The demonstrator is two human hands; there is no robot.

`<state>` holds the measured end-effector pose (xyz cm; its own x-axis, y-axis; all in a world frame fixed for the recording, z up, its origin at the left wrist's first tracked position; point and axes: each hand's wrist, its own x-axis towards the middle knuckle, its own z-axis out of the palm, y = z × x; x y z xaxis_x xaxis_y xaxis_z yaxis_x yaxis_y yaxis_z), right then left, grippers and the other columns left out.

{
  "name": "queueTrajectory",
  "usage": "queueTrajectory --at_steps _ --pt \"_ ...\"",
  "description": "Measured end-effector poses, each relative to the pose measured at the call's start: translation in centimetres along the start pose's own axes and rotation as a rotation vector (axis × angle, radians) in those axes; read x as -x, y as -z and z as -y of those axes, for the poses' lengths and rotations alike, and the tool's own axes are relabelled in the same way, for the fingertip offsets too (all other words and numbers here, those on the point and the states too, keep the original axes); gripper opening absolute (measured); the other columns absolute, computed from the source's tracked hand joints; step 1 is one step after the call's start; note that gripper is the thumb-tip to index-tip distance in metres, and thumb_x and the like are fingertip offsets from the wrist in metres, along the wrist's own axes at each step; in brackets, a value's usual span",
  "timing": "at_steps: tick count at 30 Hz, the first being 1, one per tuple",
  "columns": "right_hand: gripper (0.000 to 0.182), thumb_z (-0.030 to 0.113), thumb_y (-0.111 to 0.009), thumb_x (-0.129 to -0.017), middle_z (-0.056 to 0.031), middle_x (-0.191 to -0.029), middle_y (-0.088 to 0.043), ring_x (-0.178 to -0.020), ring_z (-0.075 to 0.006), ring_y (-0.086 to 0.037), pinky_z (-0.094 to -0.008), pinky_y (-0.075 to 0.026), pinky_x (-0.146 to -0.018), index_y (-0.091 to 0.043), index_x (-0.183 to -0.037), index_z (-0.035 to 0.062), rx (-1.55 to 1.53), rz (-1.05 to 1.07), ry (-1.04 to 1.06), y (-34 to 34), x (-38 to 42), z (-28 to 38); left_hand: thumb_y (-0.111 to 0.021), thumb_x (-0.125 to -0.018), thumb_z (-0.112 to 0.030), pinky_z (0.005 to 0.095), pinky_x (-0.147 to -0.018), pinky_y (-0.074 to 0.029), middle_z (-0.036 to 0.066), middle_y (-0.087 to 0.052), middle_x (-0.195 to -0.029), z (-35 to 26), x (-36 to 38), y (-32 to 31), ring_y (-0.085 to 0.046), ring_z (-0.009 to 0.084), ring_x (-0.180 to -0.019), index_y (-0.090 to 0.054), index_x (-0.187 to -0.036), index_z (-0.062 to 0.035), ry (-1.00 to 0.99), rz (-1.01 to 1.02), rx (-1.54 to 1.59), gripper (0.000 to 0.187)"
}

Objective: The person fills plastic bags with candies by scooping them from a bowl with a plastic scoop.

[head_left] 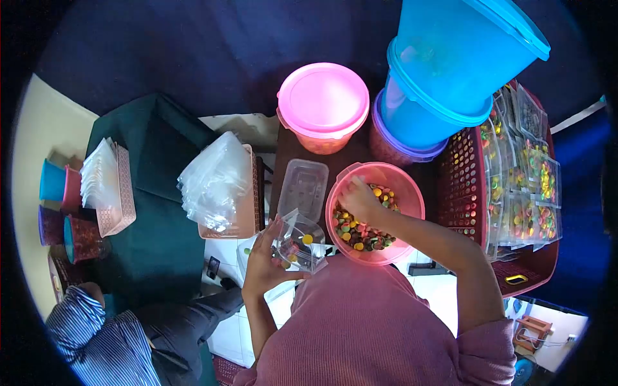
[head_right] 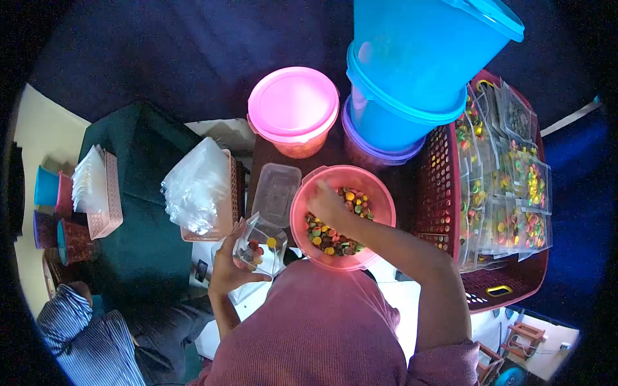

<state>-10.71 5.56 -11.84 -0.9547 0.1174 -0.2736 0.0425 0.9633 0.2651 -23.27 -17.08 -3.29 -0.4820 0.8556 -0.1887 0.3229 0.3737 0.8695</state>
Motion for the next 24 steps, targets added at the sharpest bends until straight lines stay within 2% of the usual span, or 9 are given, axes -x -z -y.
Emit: queueTrajectory --at_steps 4,8,10,12,14,15,18,22,24 --pt "0.014 0.014 -0.052 -0.068 -0.0018 -0.074 -0.056 -0.077 -0.0222 -0.053 -0.0436 -0.034 -0.076 -0.062 -0.076 0.0099 0.023 -0.422 -0.114 -1.9 0.7 -1.1 -0.084 -0.027 -0.034 0.0369 -0.094 -0.033 0.016 -0.041 -0.122 -0.5 -0.1 0.0 -0.041 0.0289 -0.113 -0.041 -0.117 -0.0016 -0.063 -0.018 -0.111 0.105" --pt "0.012 0.014 -0.054 -0.066 -0.0027 -0.074 -0.057 -0.075 -0.0234 -0.052 -0.0446 -0.033 -0.076 -0.062 -0.074 0.0102 0.073 -0.246 -0.22 -3.9 0.1 -0.6 -0.084 -0.027 -0.034 0.0368 -0.094 -0.033 0.016 -0.041 -0.123 -0.3 -0.2 -0.2 -0.04 0.0289 -0.113 -0.04 -0.117 -0.0012 -0.069 0.0 -0.128 0.105" --pt "0.012 0.016 -0.056 -0.066 -0.0045 -0.077 -0.059 -0.072 -0.0224 -0.052 -0.0447 -0.035 -0.073 -0.063 -0.075 0.0101 -0.035 -0.021 -0.188 -3.9 0.1 -1.1 -0.084 -0.027 -0.035 0.0366 -0.094 -0.033 0.016 -0.041 -0.123 -0.3 -0.3 -0.3 -0.041 0.029 -0.113 -0.04 -0.118 -0.001 -0.118 -0.02 -0.142 0.106" --pt "0.015 0.016 -0.056 -0.068 -0.0049 -0.08 -0.06 -0.077 -0.023 -0.054 -0.0418 -0.038 -0.068 -0.063 -0.08 0.0112 -0.169 -0.011 -0.328 -6.5 -0.3 -0.4 -0.084 -0.027 -0.035 0.0364 -0.094 -0.033 0.016 -0.041 -0.123 -0.4 -0.5 -0.2 -0.041 0.029 -0.113 -0.039 -0.118 -0.0008 -0.172 -0.047 -0.156 0.106" --pt "0.014 0.008 -0.05 -0.066 -0.0093 -0.075 -0.059 -0.075 -0.0295 -0.057 -0.0379 -0.043 -0.068 -0.061 -0.076 0.0068 -0.978 -0.216 -0.88 -7.0 -0.3 -0.7 -0.084 -0.028 -0.035 0.0362 -0.094 -0.033 0.016 -0.04 -0.123 -0.5 -0.5 -0.2 -0.041 0.0287 -0.112 -0.039 -0.119 -0.0009 -0.167 -0.046 -0.206 0.107" --pt "0.015 0.008 -0.052 -0.066 -0.0091 -0.083 -0.061 -0.076 -0.0235 -0.059 -0.0367 -0.045 -0.062 -0.061 -0.077 0.0082 -0.568 0.157 -0.526 -6.2 0.0 -1.9 -0.084 -0.028 -0.035 0.0362 -0.094 -0.033 0.016 -0.04 -0.123 -0.6 -0.5 -0.3 -0.041 0.0287 -0.112 -0.039 -0.119 -0.0009 -0.165 -0.05 -0.203 0.107" --pt "0.01 0.01 -0.053 -0.067 -0.0063 -0.076 -0.06 -0.073 -0.0209 -0.058 -0.0378 -0.043 -0.061 -0.062 -0.072 0.011 -0.142 0.345 -0.363 -2.6 0.1 -2.7 -0.084 -0.028 -0.034 0.036 -0.094 -0.033 0.017 -0.04 -0.123 -0.7 -0.4 -0.5 -0.041 0.0283 -0.112 -0.039 -0.119 -0.001 -0.115 -0.046 -0.18 0.106" --pt "0.017 0.011 -0.054 -0.068 -0.0048 -0.079 -0.057 -0.072 -0.0193 -0.055 -0.0374 -0.038 -0.06 -0.058 -0.084 0.0126 -0.093 0.343 -0.218 0.2 2.2 -2.3 -0.084 -0.028 -0.033 0.036 -0.095 -0.032 0.017 -0.04 -0.123 -0.8 -0.5 -0.7 -0.04 0.028 -0.113 -0.039 -0.119 -0.0013 -0.086 -0.033 -0.208 0.107" --pt "0.034 0.012 -0.056 -0.068 -0.0053 -0.087 -0.052 -0.073 -0.0198 -0.053 -0.0373 -0.034 -0.059 -0.049 -0.101 0.0125 0.052 -0.079 -0.311 -0.5 3.4 -1.3 -0.084 -0.028 -0.033 0.0359 -0.095 -0.032 0.017 -0.04 -0.124 -0.7 -0.8 -0.7 -0.04 0.028 -0.114 -0.038 -0.119 -0.0014 -0.107 -0.033 -0.208 0.107"
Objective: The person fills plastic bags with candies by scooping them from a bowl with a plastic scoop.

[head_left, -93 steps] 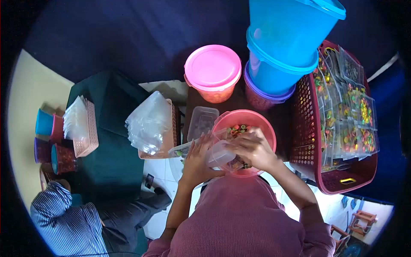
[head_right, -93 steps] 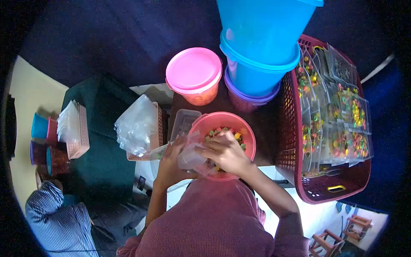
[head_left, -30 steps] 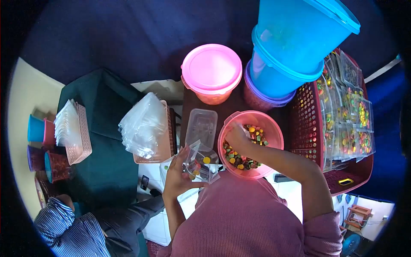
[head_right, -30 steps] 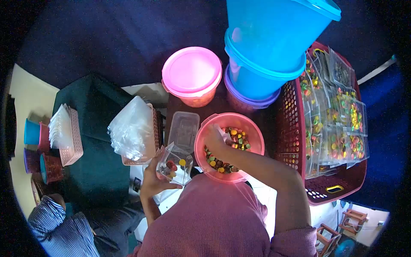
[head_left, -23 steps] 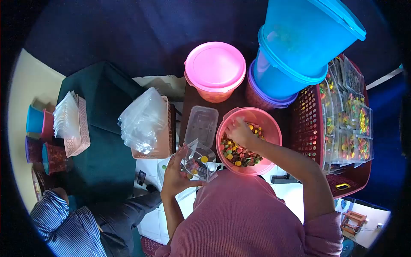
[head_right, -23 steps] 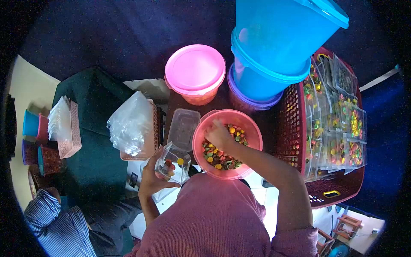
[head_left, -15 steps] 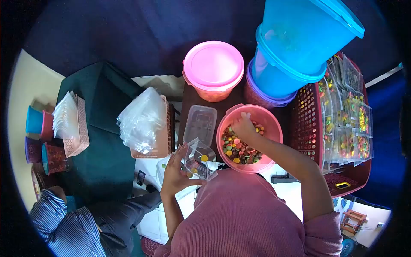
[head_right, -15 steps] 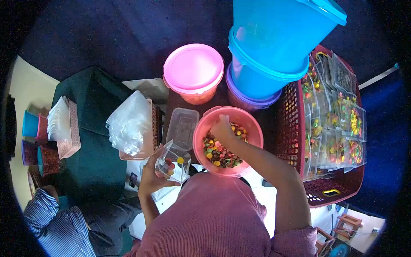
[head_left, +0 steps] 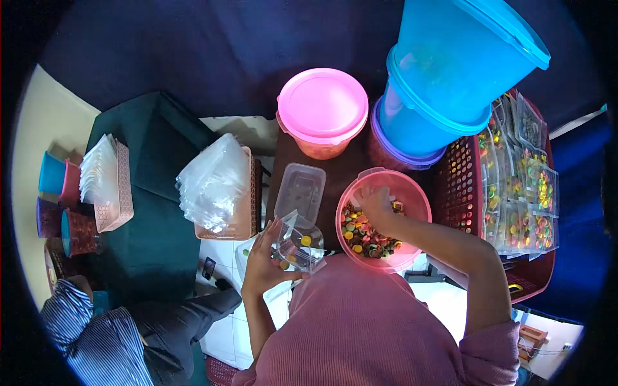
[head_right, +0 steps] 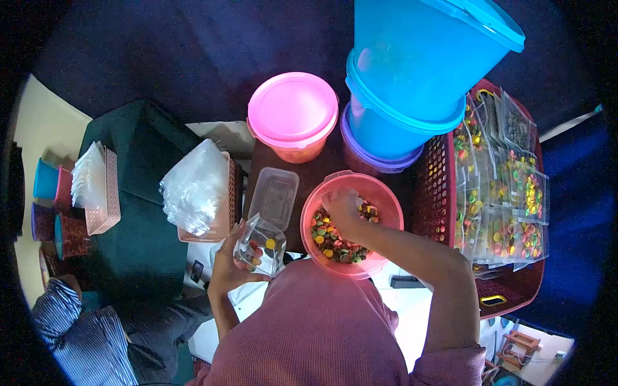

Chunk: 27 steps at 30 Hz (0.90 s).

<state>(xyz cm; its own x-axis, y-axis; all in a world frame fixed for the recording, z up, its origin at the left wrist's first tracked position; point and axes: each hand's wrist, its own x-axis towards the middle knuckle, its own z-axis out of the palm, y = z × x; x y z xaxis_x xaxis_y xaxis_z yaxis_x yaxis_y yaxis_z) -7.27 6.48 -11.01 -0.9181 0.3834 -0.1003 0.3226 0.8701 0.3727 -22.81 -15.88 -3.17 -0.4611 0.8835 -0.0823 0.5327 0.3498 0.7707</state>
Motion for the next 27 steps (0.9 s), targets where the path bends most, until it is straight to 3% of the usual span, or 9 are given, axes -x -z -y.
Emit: queueTrajectory --at_steps 4,10,12,16,18,22,24,25,27 --pt "0.042 0.015 -0.055 -0.07 -0.0057 -0.095 -0.049 -0.078 -0.0197 -0.052 -0.0374 -0.034 -0.061 -0.039 -0.109 0.0138 0.048 0.224 -0.015 0.8 0.7 -0.5 -0.084 -0.028 -0.031 0.0354 -0.095 -0.032 0.016 -0.039 -0.124 -0.3 -0.2 -0.2 -0.039 0.028 -0.115 -0.038 -0.12 -0.0015 -0.025 -0.01 0.018 0.107" --pt "0.029 0.015 -0.05 -0.074 -0.0051 -0.088 -0.05 -0.071 -0.0185 -0.056 -0.0343 -0.04 -0.049 -0.043 -0.102 0.0159 -0.021 0.106 -0.175 -4.7 -0.8 -0.2 -0.083 -0.028 -0.03 0.0354 -0.095 -0.031 0.016 -0.039 -0.124 -0.9 -0.7 -0.8 -0.038 0.029 -0.115 -0.037 -0.121 -0.0016 -0.02 0.024 0.041 0.107" --pt "0.025 0.014 -0.049 -0.075 -0.0047 -0.085 -0.051 -0.064 -0.0168 -0.057 -0.0331 -0.043 -0.044 -0.045 -0.099 0.0149 -0.203 -0.07 -0.235 -6.6 -1.3 -0.1 -0.083 -0.029 -0.03 0.0355 -0.095 -0.031 0.016 -0.039 -0.124 -0.9 -0.6 -1.0 -0.038 0.0292 -0.115 -0.037 -0.121 -0.0016 -0.03 0.024 0.06 0.107" --pt "0.022 0.012 -0.048 -0.075 -0.0028 -0.078 -0.052 -0.064 -0.0163 -0.059 -0.0355 -0.045 -0.048 -0.049 -0.097 0.0122 -0.139 -0.024 -0.231 -6.9 -2.2 0.3 -0.083 -0.029 -0.031 0.0364 -0.095 -0.031 0.016 -0.039 -0.124 -0.9 -0.5 -1.3 -0.038 0.0293 -0.115 -0.037 -0.121 -0.0021 0.029 0.025 0.032 0.107" --pt "0.021 0.013 -0.048 -0.075 -0.0044 -0.077 -0.057 -0.066 -0.0183 -0.06 -0.0356 -0.047 -0.05 -0.053 -0.095 0.0086 -0.426 0.233 0.0 -7.2 -3.2 -1.6 -0.083 -0.029 -0.032 0.0367 -0.095 -0.031 0.016 -0.039 -0.124 -1.0 -0.4 -1.3 -0.038 0.0294 -0.115 -0.037 -0.121 -0.0023 0.035 0.012 0.034 0.107" --pt "0.019 0.021 -0.052 -0.073 -0.0087 -0.082 -0.063 -0.071 -0.0223 -0.061 -0.0389 -0.044 -0.056 -0.062 -0.084 0.0096 -0.411 0.386 -0.028 -4.7 -4.4 -3.6 -0.083 -0.029 -0.033 0.0367 -0.095 -0.031 0.016 -0.04 -0.123 -1.2 -0.2 -1.3 -0.037 0.0295 -0.116 -0.037 -0.121 -0.0025 0.048 -0.004 0.05 0.107" --pt "0.023 0.024 -0.05 -0.074 -0.0066 -0.082 -0.063 -0.074 -0.0236 -0.059 -0.047 -0.037 -0.07 -0.064 -0.089 0.0132 -0.246 0.477 -0.134 -3.9 -4.6 -2.7 -0.083 -0.029 -0.033 0.0365 -0.095 -0.031 0.017 -0.041 -0.123 -1.1 0.0 -1.2 -0.037 0.0295 -0.116 -0.037 -0.121 -0.0025 0.063 -0.015 0.065 0.107" --pt "0.023 0.024 -0.05 -0.074 -0.0066 -0.082 -0.063 -0.074 -0.0236 -0.059 -0.047 -0.037 -0.07 -0.064 -0.089 0.0132 -0.247 0.475 -0.13 -4.5 -4.3 -2.1 -0.083 -0.029 -0.033 0.0363 -0.096 -0.031 0.017 -0.041 -0.123 -0.8 0.1 -1.4 -0.037 0.0295 -0.116 -0.037 -0.121 -0.0024 0.061 -0.02 0.081 0.107" --pt "0.015 0.019 -0.049 -0.074 -0.0025 -0.07 -0.063 -0.069 -0.0193 -0.06 -0.0409 -0.032 -0.068 -0.062 -0.079 0.0148 -0.005 0.117 -0.175 -5.7 -3.6 -1.1 -0.083 -0.029 -0.033 0.0361 -0.096 -0.03 0.017 -0.041 -0.123 -0.6 0.1 -1.2 -0.037 0.0295 -0.116 -0.037 -0.121 -0.0023 0.059 -0.023 0.093 0.107"
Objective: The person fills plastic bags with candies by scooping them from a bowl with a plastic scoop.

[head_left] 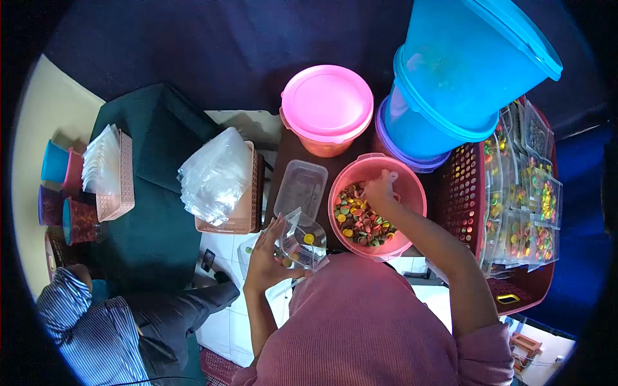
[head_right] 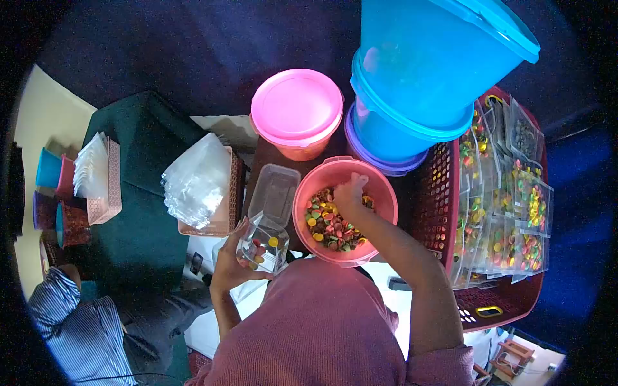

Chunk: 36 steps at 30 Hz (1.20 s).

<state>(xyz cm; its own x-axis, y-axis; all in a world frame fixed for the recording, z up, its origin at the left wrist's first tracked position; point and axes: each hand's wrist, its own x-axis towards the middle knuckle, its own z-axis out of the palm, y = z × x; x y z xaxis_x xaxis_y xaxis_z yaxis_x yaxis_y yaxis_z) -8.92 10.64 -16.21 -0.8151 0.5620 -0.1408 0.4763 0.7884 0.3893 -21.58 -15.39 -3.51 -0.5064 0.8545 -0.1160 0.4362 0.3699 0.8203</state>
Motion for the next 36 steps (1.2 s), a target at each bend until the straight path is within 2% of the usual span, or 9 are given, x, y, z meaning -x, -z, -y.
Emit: queueTrajectory --at_steps 3,7,9,15,18,21,22,26,36 --pt "0.014 0.019 -0.049 -0.073 -0.0034 -0.069 -0.063 -0.07 -0.0191 -0.06 -0.0415 -0.03 -0.068 -0.063 -0.074 0.0146 -0.135 0.185 0.19 0.5 -0.4 -1.4 -0.083 -0.029 -0.034 0.036 -0.096 -0.03 0.017 -0.04 -0.123 0.1 -0.1 0.3 -0.037 0.0296 -0.116 -0.038 -0.121 -0.0018 -0.002 0.014 -0.032 0.108" --pt "0.009 0.016 -0.056 -0.067 -0.0063 -0.071 -0.062 -0.071 -0.0186 -0.06 -0.0417 -0.03 -0.069 -0.064 -0.071 0.0136 -0.215 0.124 0.216 -0.1 -0.3 -1.4 -0.086 -0.025 -0.028 0.036 -0.095 -0.033 0.015 -0.037 -0.126 0.1 -0.7 0.3 -0.039 0.0257 -0.115 -0.036 -0.121 -0.0014 -0.063 0.007 -0.108 0.111" --pt "0.019 0.019 -0.051 -0.07 -0.0092 -0.086 -0.061 -0.085 -0.0237 -0.055 -0.048 -0.027 -0.08 -0.065 -0.082 0.0137 -0.253 0.555 0.326 3.8 0.6 -1.8 -0.086 -0.025 -0.027 0.0358 -0.095 -0.033 0.015 -0.037 -0.126 -0.1 -0.8 0.3 -0.039 0.0257 -0.115 -0.036 -0.121 -0.0012 -0.067 0.008 -0.095 0.111" --pt "0.028 0.009 -0.055 -0.061 -0.0115 -0.084 -0.061 -0.084 -0.0277 -0.057 -0.0409 -0.042 -0.07 -0.061 -0.088 0.005 -0.507 0.843 0.296 1.3 0.3 -1.2 -0.083 -0.031 -0.033 0.0362 -0.096 -0.029 0.016 -0.039 -0.124 0.0 -1.1 0.4 -0.036 0.0299 -0.116 -0.036 -0.122 -0.0004 -0.06 0.097 -0.018 0.107" --pt "0.029 0.011 -0.054 -0.064 -0.0097 -0.086 -0.061 -0.086 -0.0251 -0.056 -0.0366 -0.043 -0.071 -0.061 -0.092 0.008 -0.599 1.034 0.28 0.3 0.5 -1.1 -0.085 -0.027 -0.028 0.036 -0.095 -0.033 0.017 -0.036 -0.127 0.1 -1.4 0.7 -0.037 0.0266 -0.116 -0.033 -0.123 0.0005 -0.096 0.114 -0.072 0.112" --pt "0.032 0.009 -0.05 -0.066 -0.0069 -0.087 -0.061 -0.082 -0.0214 -0.056 -0.0312 -0.044 -0.068 -0.062 -0.095 0.0107 -0.498 0.906 0.52 -0.3 1.0 -1.2 -0.086 -0.028 -0.027 0.0355 -0.095 -0.033 0.017 -0.037 -0.126 0.1 -1.6 1.5 -0.036 0.0263 -0.116 -0.032 -0.123 0.0012 -0.133 0.119 -0.114 0.113" --pt "0.036 0.006 -0.049 -0.064 -0.0035 -0.09 -0.062 -0.079 -0.0166 -0.055 -0.0282 -0.044 -0.065 -0.061 -0.098 0.0111 -0.918 1.018 0.427 -0.2 1.7 -2.2 -0.086 -0.029 -0.027 0.0353 -0.094 -0.033 0.017 -0.037 -0.125 -0.1 -1.6 1.8 -0.037 0.0262 -0.116 -0.032 -0.124 0.0014 -0.126 0.13 -0.1 0.113" --pt "0.038 0.0 -0.049 -0.061 -0.003 -0.09 -0.062 -0.073 -0.0121 -0.056 -0.0237 -0.043 -0.063 -0.062 -0.096 0.0082 -1.007 1.063 0.301 1.8 2.1 -3.4 -0.083 -0.031 -0.034 0.0371 -0.096 -0.029 0.017 -0.041 -0.122 0.3 -1.7 2.5 -0.036 0.0303 -0.117 -0.036 -0.122 -0.0023 -0.069 0.161 -0.039 0.107" --pt "0.035 0.001 -0.05 -0.065 -0.0061 -0.085 -0.062 -0.081 -0.018 -0.057 -0.0286 -0.044 -0.068 -0.063 -0.094 0.0156 -1.063 0.771 0.241 6.9 3.3 -6.0 -0.083 -0.033 -0.036 0.04 -0.096 -0.028 0.017 -0.042 -0.122 0.5 -2.4 3.5 -0.037 0.0311 -0.116 -0.034 -0.123 -0.0026 -0.161 0.225 -0.104 0.108"
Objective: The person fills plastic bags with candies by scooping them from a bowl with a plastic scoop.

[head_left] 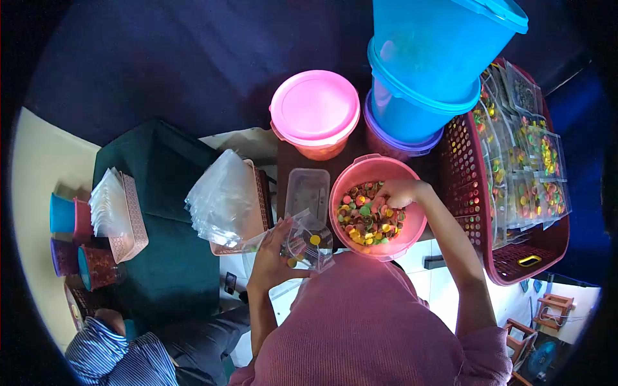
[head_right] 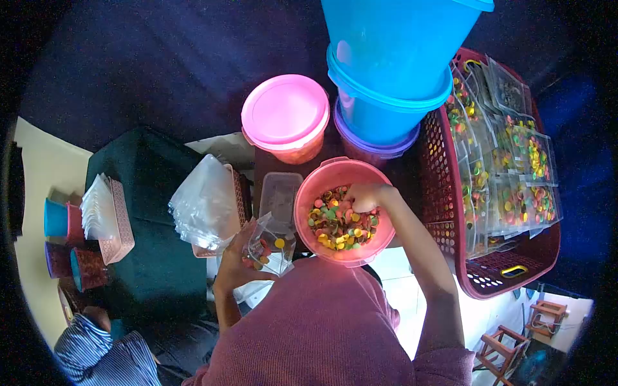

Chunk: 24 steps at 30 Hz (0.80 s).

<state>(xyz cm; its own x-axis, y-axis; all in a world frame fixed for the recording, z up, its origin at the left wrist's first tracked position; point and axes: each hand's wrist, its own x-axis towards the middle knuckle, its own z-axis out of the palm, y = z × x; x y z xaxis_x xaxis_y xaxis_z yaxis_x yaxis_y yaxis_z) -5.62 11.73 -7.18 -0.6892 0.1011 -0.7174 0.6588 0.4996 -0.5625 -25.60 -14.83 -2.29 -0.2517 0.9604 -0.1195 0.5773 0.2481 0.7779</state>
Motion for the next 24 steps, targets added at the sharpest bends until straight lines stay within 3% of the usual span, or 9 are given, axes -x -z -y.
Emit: queueTrajectory --at_steps 4,6,9,10,16,17,19,21,24 --pt "0.035 0.004 -0.055 -0.065 -0.0078 -0.083 -0.061 -0.082 -0.0211 -0.057 -0.0328 -0.041 -0.074 -0.062 -0.096 0.0175 0.126 -0.108 -0.078 0.4 3.1 4.0 -0.082 -0.033 -0.036 0.0417 -0.097 -0.027 0.016 -0.04 -0.124 -0.3 0.0 -0.1 -0.036 0.0311 -0.116 -0.031 -0.125 -0.0059 -0.012 0.027 -0.046 0.11" --pt "0.033 0.008 -0.059 -0.065 -0.0073 -0.08 -0.061 -0.081 -0.0211 -0.057 -0.0364 -0.034 -0.08 -0.06 -0.096 0.0201 0.458 -0.295 -0.123 -1.0 3.4 4.5 -0.082 -0.033 -0.036 0.0418 -0.096 -0.027 0.015 -0.039 -0.124 -0.3 0.0 -0.3 -0.036 0.031 -0.117 -0.03 -0.125 -0.0069 -0.018 0.029 -0.058 0.11" --pt "0.029 0.014 -0.062 -0.065 -0.0052 -0.077 -0.061 -0.079 -0.0193 -0.058 -0.0383 -0.027 -0.084 -0.058 -0.093 0.0206 0.451 -0.417 -0.04 -1.9 4.6 5.5 -0.082 -0.033 -0.037 0.0431 -0.097 -0.026 0.014 -0.039 -0.125 -0.4 0.3 -0.8 -0.035 0.0306 -0.117 -0.03 -0.126 -0.0071 0.013 0.042 -0.041 0.111" --pt "0.016 0.014 -0.053 -0.071 -0.0043 -0.078 -0.06 -0.078 -0.0175 -0.058 -0.0386 -0.029 -0.083 -0.063 -0.083 0.0187 0.521 -0.464 -0.068 -1.9 5.0 6.0 -0.082 -0.033 -0.037 0.0432 -0.097 -0.025 0.014 -0.038 -0.125 -0.4 0.4 -1.1 -0.034 0.0302 -0.118 -0.03 -0.126 -0.007 0.022 0.039 -0.024 0.111" --pt "0.018 0.012 -0.045 -0.075 -0.0042 -0.079 -0.058 -0.076 -0.0165 -0.057 -0.036 -0.029 -0.08 -0.058 -0.088 0.014 0.709 -0.767 -0.205 -3.1 1.6 3.3 -0.085 -0.032 -0.022 0.0348 -0.094 -0.033 0.017 -0.036 -0.126 -1.7 0.8 -2.2 -0.042 0.0249 -0.111 -0.029 -0.127 -0.0026 0.027 0.04 -0.015 0.112" --pt "0.018 0.012 -0.045 -0.075 -0.0042 -0.079 -0.058 -0.076 -0.0165 -0.057 -0.036 -0.029 -0.08 -0.058 -0.088 0.014 0.712 -0.766 -0.204 -3.5 0.2 2.2 -0.085 -0.032 -0.021 0.0343 -0.093 -0.034 0.016 -0.036 -0.126 -1.9 0.8 -2.4 -0.043 0.0236 -0.109 -0.029 -0.126 -0.0018 0.017 0.018 -0.029 0.112" --pt "0.019 0.02 -0.052 -0.072 -0.0028 -0.076 -0.056 -0.076 -0.0164 -0.056 -0.0367 -0.03 -0.076 -0.057 -0.09 0.0163 0.832 -1.026 -0.119 -4.4 -2.9 -0.3 -0.085 -0.032 -0.02 0.0332 -0.09 -0.037 0.016 -0.038 -0.125 -1.9 0.9 -2.7 -0.046 0.0217 -0.106 -0.029 -0.126 -0.0007 0.02 0.001 -0.004 0.111" --pt "0.018 0.017 -0.049 -0.072 -0.0018 -0.074 -0.056 -0.076 -0.0162 -0.055 -0.0363 -0.03 -0.076 -0.057 -0.088 0.0155 0.855 -1.045 -0.11 -5.2 -4.6 -1.7 -0.086 -0.033 -0.019 0.0321 -0.087 -0.04 0.015 -0.039 -0.123 -1.8 1.1 -3.1 -0.048 0.0198 -0.102 -0.029 -0.126 0.0004 0.025 -0.015 0.025 0.11" --pt "0.012 0.019 -0.051 -0.071 -0.0017 -0.073 -0.058 -0.072 -0.016 -0.056 -0.0369 -0.028 -0.077 -0.06 -0.077 0.0138 0.813 -0.838 -0.268 -6.0 -4.7 -1.9 -0.085 -0.034 -0.018 0.0285 -0.079 -0.046 0.014 -0.04 -0.122 -1.4 1.4 -3.5 -0.05 0.0159 -0.097 -0.029 -0.125 0.002 0.136 -0.022 0.164 0.108"
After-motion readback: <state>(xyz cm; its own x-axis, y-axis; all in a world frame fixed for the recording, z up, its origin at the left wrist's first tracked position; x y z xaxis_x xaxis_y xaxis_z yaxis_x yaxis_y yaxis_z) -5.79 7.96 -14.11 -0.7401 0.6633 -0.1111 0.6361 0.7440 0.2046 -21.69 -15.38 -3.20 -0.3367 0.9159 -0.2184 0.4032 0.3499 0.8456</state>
